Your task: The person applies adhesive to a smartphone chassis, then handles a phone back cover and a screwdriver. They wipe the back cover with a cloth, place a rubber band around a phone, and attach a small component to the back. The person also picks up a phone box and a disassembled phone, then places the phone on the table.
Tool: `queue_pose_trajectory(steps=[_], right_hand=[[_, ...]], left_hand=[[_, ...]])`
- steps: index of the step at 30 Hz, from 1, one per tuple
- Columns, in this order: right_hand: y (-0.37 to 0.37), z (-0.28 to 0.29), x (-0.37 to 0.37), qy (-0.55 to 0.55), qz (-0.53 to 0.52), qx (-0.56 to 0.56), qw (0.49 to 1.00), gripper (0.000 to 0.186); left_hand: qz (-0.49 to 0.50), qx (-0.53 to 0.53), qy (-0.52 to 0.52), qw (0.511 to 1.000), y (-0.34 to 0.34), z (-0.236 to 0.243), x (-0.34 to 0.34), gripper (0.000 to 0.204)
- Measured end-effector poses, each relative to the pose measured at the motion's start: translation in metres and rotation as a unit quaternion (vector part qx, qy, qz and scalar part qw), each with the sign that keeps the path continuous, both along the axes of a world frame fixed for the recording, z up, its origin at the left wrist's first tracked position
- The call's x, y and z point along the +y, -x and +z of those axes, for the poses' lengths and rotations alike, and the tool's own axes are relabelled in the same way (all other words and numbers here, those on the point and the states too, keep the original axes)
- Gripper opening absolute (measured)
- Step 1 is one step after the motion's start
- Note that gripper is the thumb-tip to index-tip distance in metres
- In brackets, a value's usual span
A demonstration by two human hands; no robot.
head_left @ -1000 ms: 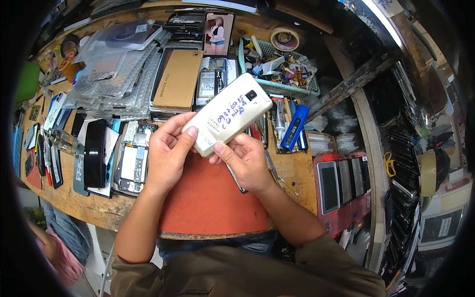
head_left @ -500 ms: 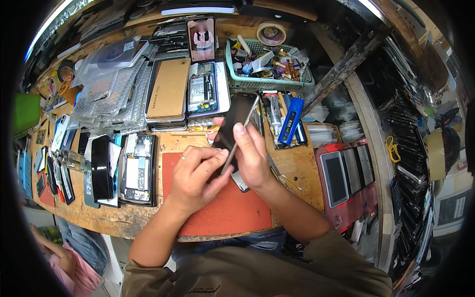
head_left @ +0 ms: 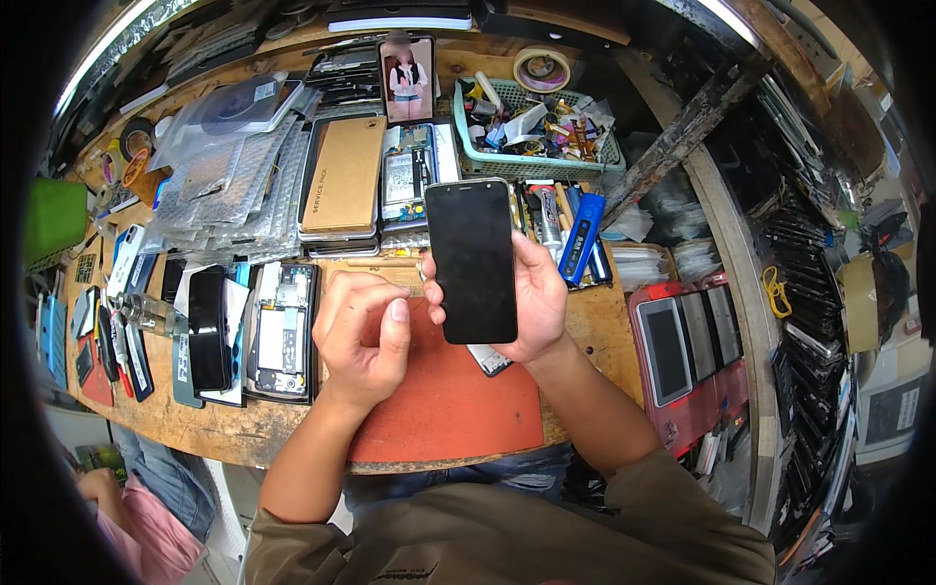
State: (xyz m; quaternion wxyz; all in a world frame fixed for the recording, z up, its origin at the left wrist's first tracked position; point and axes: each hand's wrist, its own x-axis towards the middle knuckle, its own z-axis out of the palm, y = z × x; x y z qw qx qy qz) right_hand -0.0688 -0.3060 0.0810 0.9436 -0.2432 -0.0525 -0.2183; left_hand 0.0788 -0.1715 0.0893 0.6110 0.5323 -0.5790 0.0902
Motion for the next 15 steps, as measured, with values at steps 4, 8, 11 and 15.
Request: queue_pose_trajectory(steps=[4, 8, 11, 15], right_hand=[[-0.001, -0.006, 0.003, 0.019, -0.019, 0.037, 0.999, 0.07], [-0.002, -0.01, 0.006, 0.013, -0.015, 0.026, 0.999, 0.071], [-0.003, -0.011, 0.005, -0.002, -0.001, 0.013, 1.0, 0.072], [-0.003, -0.014, -0.001, -0.028, 0.015, -0.026, 0.999, 0.072]], left_hand=[[0.003, -0.041, -0.003, 0.999, 0.002, 0.002, -0.002, 0.01], [-0.007, -0.029, -0.018, 0.999, 0.003, 0.005, -0.002, 0.012], [-0.008, -0.014, -0.048, 0.999, 0.004, 0.005, -0.003, 0.011], [-0.012, -0.03, -0.063, 0.998, 0.005, 0.0, -0.004, 0.011]])
